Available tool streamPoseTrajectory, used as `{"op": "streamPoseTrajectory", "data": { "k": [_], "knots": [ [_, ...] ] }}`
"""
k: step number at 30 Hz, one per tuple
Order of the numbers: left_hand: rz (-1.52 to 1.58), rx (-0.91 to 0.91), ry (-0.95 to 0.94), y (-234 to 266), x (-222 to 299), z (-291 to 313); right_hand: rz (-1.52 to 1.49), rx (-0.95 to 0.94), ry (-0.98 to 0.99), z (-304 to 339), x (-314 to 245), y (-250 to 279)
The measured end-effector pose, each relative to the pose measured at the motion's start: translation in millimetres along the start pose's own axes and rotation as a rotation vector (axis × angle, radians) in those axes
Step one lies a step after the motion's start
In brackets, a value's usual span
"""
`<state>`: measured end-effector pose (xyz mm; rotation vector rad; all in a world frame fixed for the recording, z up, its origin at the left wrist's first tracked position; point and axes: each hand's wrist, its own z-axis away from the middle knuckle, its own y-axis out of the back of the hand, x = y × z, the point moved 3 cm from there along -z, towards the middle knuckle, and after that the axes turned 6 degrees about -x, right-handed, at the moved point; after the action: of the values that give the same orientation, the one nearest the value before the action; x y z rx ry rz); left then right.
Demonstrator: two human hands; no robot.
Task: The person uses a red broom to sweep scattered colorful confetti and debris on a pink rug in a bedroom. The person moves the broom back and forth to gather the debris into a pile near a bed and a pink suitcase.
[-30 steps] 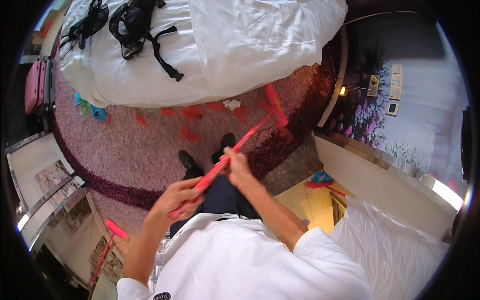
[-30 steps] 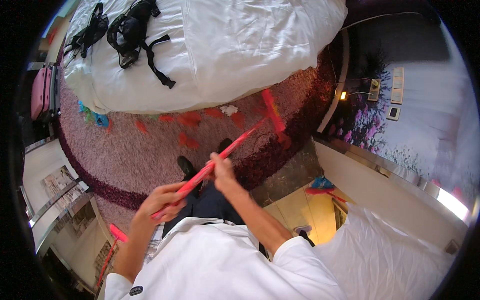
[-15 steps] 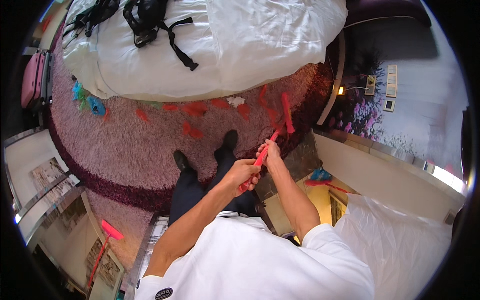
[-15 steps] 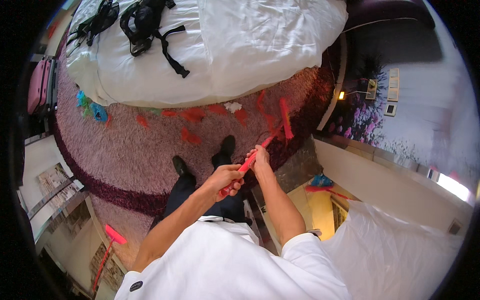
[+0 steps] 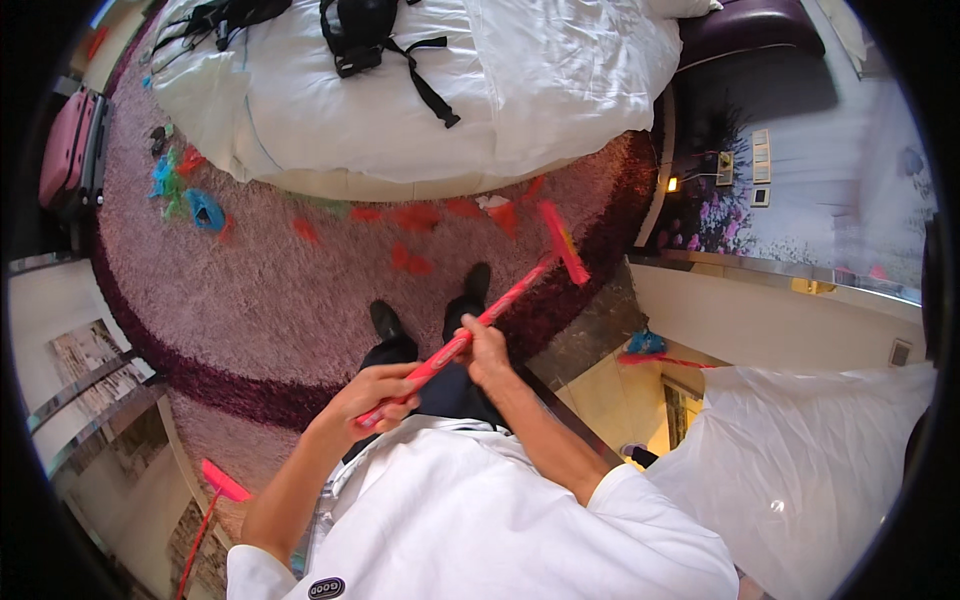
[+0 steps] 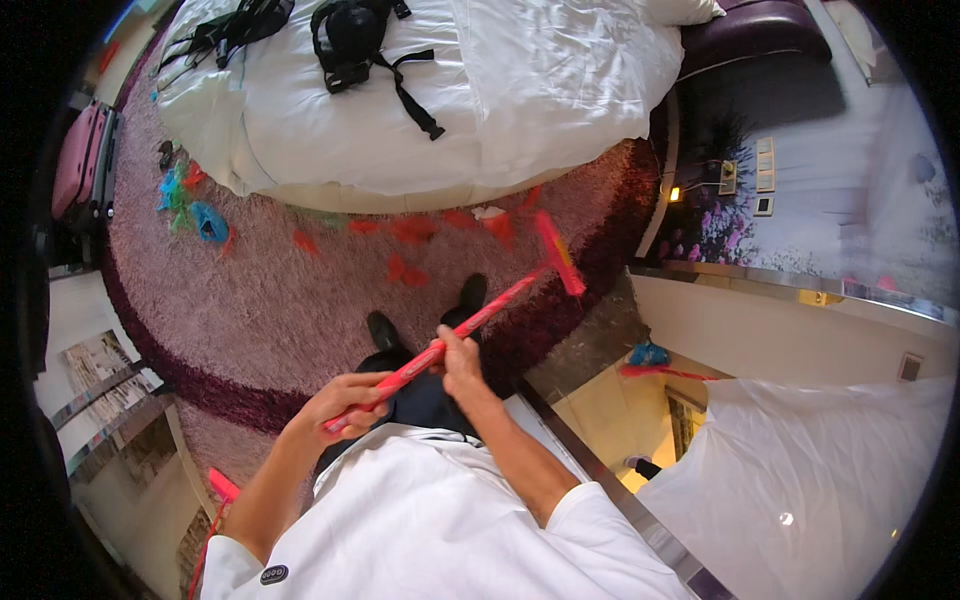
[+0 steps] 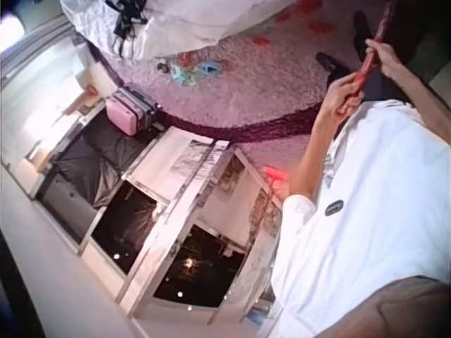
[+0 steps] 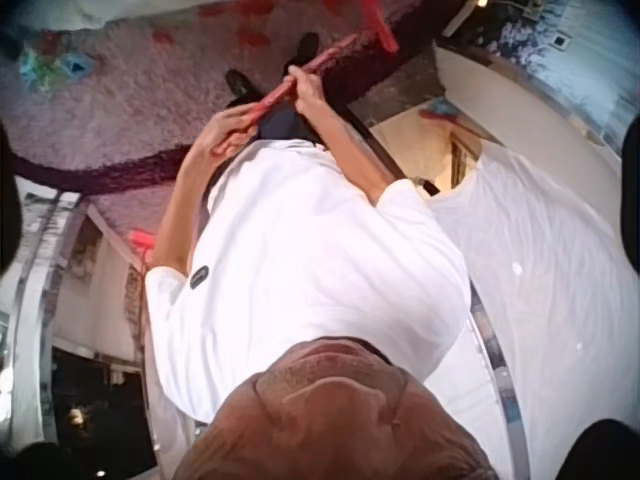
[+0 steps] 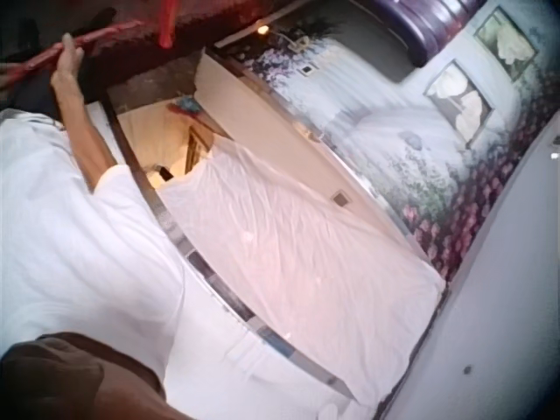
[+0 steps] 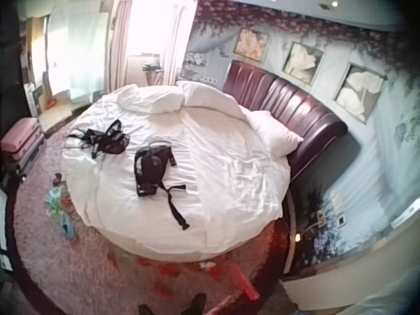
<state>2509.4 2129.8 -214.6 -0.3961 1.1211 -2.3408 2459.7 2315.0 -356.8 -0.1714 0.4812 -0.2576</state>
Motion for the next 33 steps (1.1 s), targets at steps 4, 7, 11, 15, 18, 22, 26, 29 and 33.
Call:
{"op": "streamPoseTrajectory", "data": {
  "k": [4,7,11,15,18,22,26,29,33],
  "knots": [
    [-0.067,-0.044,0.024,-8.8,-9.7,-69.7,-0.163,0.148,-0.016,-29.9,-20.7,62.3],
    [-0.099,-0.042,0.029,-13.9,-24.9,-128.2,-0.188,0.251,-0.034,-56.4,-40.7,101.3],
    [-0.102,0.107,-0.021,-8.9,-43.5,-131.7,-0.164,0.234,-0.137,-95.9,-20.4,107.4],
    [-0.158,0.163,-0.06,0.5,-18.2,-41.4,-0.206,-0.069,-0.213,-48.5,17.8,19.6],
    [-0.12,0.222,-0.031,-4.9,-13.3,21.0,-0.149,-0.222,-0.311,1.7,23.1,-11.1],
    [-0.006,0.134,-0.049,-2.1,-19.3,-1.6,-0.107,-0.109,-0.3,3.8,-3.9,7.6],
    [0.036,0.015,-0.113,-24.6,-15.7,-105.6,-0.171,0.016,-0.132,-60.0,-59.5,71.9],
    [0.158,0.03,-0.177,-50.6,-12.0,-169.7,-0.102,0.061,-0.123,-109.0,-101.2,102.5],
    [0.18,0.136,-0.202,-46.1,-4.6,-131.9,0.0,0.085,-0.155,-103.3,-70.0,52.2]
  ]
}}
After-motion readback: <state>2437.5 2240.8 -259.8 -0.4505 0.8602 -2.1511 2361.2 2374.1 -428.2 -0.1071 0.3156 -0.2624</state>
